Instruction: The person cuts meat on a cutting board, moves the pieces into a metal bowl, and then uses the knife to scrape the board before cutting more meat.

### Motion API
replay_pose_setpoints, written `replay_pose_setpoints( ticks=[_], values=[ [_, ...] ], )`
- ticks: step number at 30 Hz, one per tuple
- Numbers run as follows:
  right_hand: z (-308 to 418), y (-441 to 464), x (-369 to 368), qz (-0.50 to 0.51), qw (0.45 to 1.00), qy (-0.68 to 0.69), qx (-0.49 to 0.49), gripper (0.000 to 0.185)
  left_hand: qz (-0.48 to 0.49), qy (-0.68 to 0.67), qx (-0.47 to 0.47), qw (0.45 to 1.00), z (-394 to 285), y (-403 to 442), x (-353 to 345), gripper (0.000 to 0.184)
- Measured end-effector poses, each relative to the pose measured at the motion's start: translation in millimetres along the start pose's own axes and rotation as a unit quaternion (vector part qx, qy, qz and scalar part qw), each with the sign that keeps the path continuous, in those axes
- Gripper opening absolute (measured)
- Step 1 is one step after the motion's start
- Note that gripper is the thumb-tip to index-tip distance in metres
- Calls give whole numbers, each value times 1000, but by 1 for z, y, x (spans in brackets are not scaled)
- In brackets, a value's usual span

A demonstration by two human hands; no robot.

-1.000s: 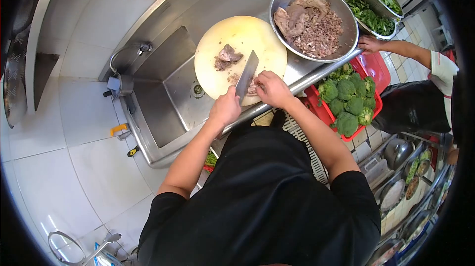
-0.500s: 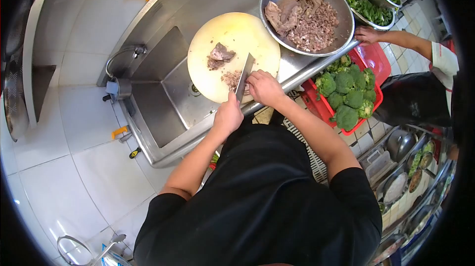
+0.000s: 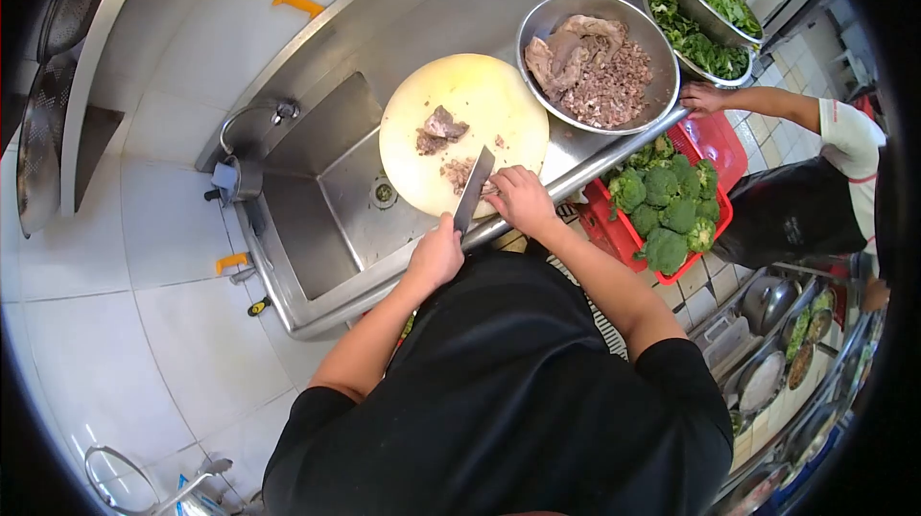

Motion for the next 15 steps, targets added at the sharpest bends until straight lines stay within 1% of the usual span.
replay_pose_setpoints(
  ticks=[3,6,9,12,15],
  values=[
    [2,-2,-5,-33,999,-7,-18,35,7,17,2,1000,13,1,6,25],
    [-1,4,-15,-40,995,-14,-86,34,4,13,-8,1000,23,20,17,25],
    [8,7,-17,-59,992,-47,-104,39,11,21,-30,999,26,34,28,25],
    [22,6,-11,-58,991,-74,-99,40,20,23,-54,998,29,40,34,24],
    [30,6,1,-93,986,-41,-133,37,32,18,-74,997,26,40,33,23]
  ],
)
Point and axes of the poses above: each hand's wrist, its own y-axis towards the middle knuckle, its own x-axis out of the back of the hand, z = x × y, the point moved 7 cm from there along y, towards the middle knuckle, and after that the axes turned 5 degrees about x, right-handed, at the moved point
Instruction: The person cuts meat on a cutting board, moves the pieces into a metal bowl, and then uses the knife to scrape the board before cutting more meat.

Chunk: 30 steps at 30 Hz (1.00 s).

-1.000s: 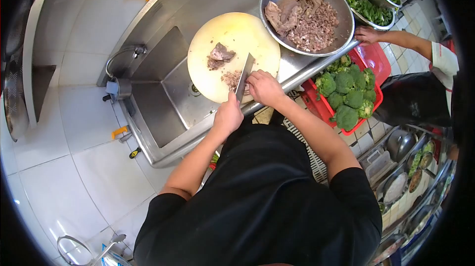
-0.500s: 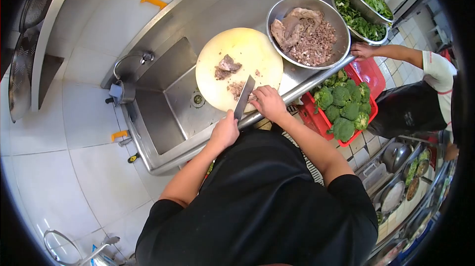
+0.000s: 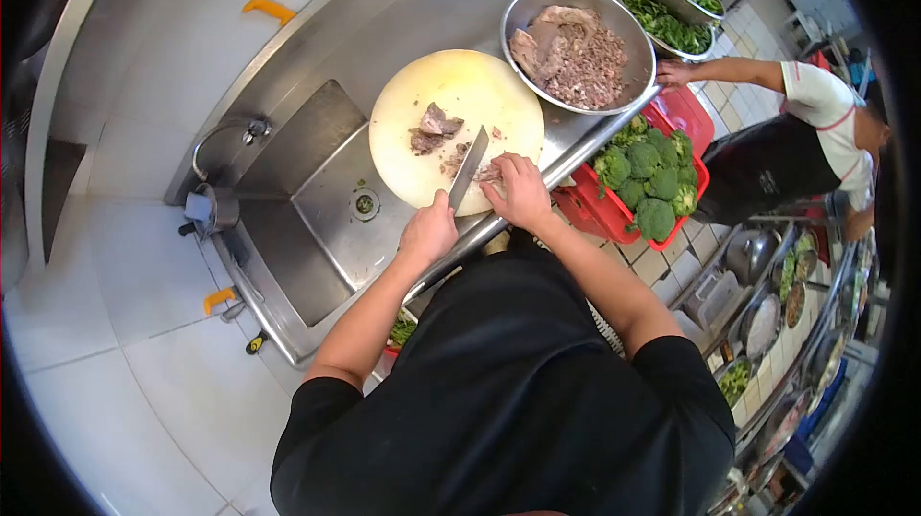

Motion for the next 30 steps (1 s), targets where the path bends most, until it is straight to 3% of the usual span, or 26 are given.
replay_pose_setpoints(
  ticks=[7,11,20,30],
  values=[
    [-2,5,-19,68,998,-16,-4,20,9,8,-9,1000,-2,5,-2,24],
    [8,5,-1,-25,999,17,12,11,-5,2,-10,1000,-2,0,0,24],
    [-12,13,-22,100,994,-12,51,15,-39,13,7,999,-24,-39,4,20],
    [-11,14,-28,90,992,-29,79,17,-5,30,73,997,-32,-41,-12,19]
  ],
)
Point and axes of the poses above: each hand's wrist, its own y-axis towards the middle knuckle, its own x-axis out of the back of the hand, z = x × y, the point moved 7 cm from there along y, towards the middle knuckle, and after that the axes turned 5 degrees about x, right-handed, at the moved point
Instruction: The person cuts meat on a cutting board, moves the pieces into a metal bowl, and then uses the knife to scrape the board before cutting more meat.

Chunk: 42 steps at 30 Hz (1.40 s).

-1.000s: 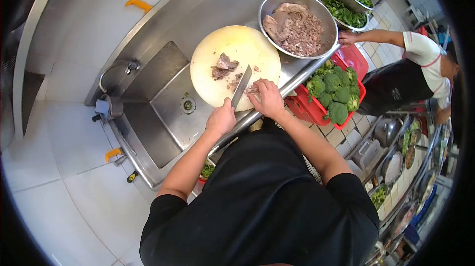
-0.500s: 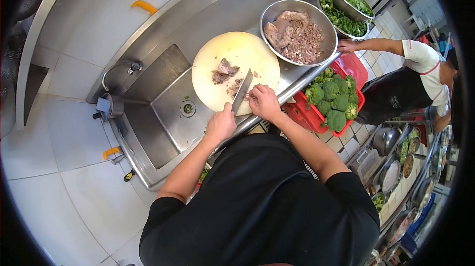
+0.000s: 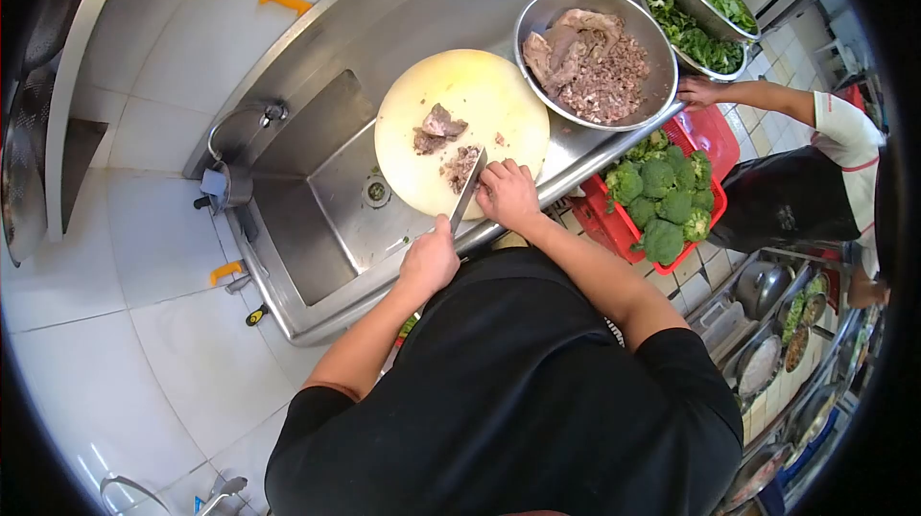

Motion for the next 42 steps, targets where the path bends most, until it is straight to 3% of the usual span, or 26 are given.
replay_pose_setpoints(
  ticks=[7,20,24,30,36,42],
  values=[
    [0,2,2,7,1000,8,3,16,39,19,11,999,-6,6,7,21],
    [-6,-3,8,-13,999,42,22,13,-6,-31,10,999,6,27,-10,25],
    [-22,-5,24,-72,976,205,-20,18,-40,-31,-43,998,-6,53,10,24],
    [-21,4,17,-24,993,119,-17,15,-8,9,-57,998,-5,17,25,22],
    [-16,4,7,19,998,52,-12,13,2,-12,-28,1000,-3,26,-9,22],
    [-17,5,13,24,997,67,-3,12,27,-7,-30,999,-3,12,15,23]
  ],
)
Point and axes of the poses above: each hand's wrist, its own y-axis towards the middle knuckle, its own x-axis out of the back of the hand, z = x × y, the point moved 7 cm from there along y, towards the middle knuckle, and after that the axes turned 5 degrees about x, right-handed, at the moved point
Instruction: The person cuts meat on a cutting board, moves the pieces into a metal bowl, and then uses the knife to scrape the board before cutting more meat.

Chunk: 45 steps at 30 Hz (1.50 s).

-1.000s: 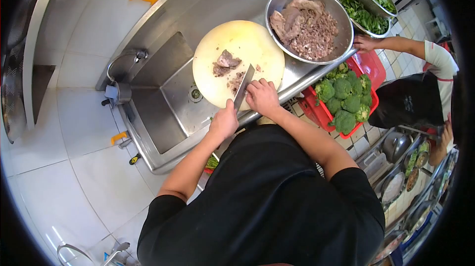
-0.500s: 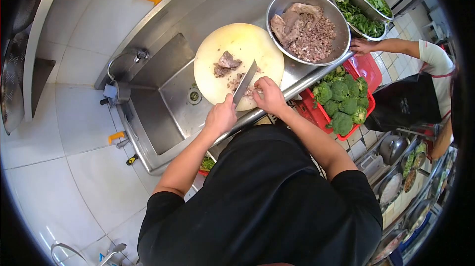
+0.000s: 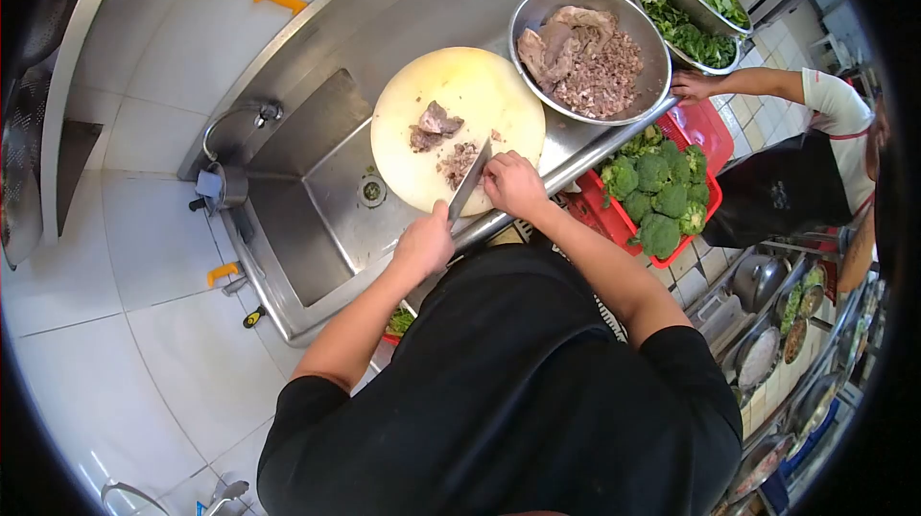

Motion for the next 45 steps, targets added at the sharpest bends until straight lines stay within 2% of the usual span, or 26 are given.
replay_pose_setpoints(
  ticks=[5,7,10,14,17,21,25,28,31,34,37,40,41,45],
  values=[
    [0,-7,1,-16,1000,11,10,12,-17,-21,9,1000,16,-1,-23,23],
    [2,-7,4,-15,1000,15,22,11,-30,-24,-21,999,6,20,-20,23],
    [0,-9,16,-37,997,66,-32,11,-44,-23,-48,998,-6,23,-4,22],
    [-6,-8,10,14,999,24,-19,14,-21,4,-51,998,-9,-6,7,23],
    [-10,-9,2,36,999,-18,13,13,-12,3,0,1000,4,1,-29,23],
    [-9,-11,3,26,999,-8,22,11,-43,-21,-31,998,-7,22,-33,24],
    [-8,-12,20,4,999,40,-17,12,-53,-27,-52,997,-10,24,-15,21],
    [-6,-15,26,-9,999,31,-20,12,-38,-10,-32,999,-11,-5,-1,21],
    [-8,-15,19,42,999,1,10,13,-11,25,-18,999,-7,-20,-17,23],
    [-12,-15,13,77,997,-10,6,15,-29,-13,-3,999,-11,0,-36,24],
    [-15,-15,18,93,996,9,8,18,-58,-22,-54,997,-20,23,-31,24],
    [-14,-18,36,36,999,23,3,21,-54,-21,-54,997,-22,10,-16,23],
    [-14,-18,36,47,999,22,5,22,-51,-21,-56,997,-23,2,-12,24],
    [-24,-22,23,83,996,18,-1,25,-13,5,-5,1000,-23,-16,-23,24]
  ],
)
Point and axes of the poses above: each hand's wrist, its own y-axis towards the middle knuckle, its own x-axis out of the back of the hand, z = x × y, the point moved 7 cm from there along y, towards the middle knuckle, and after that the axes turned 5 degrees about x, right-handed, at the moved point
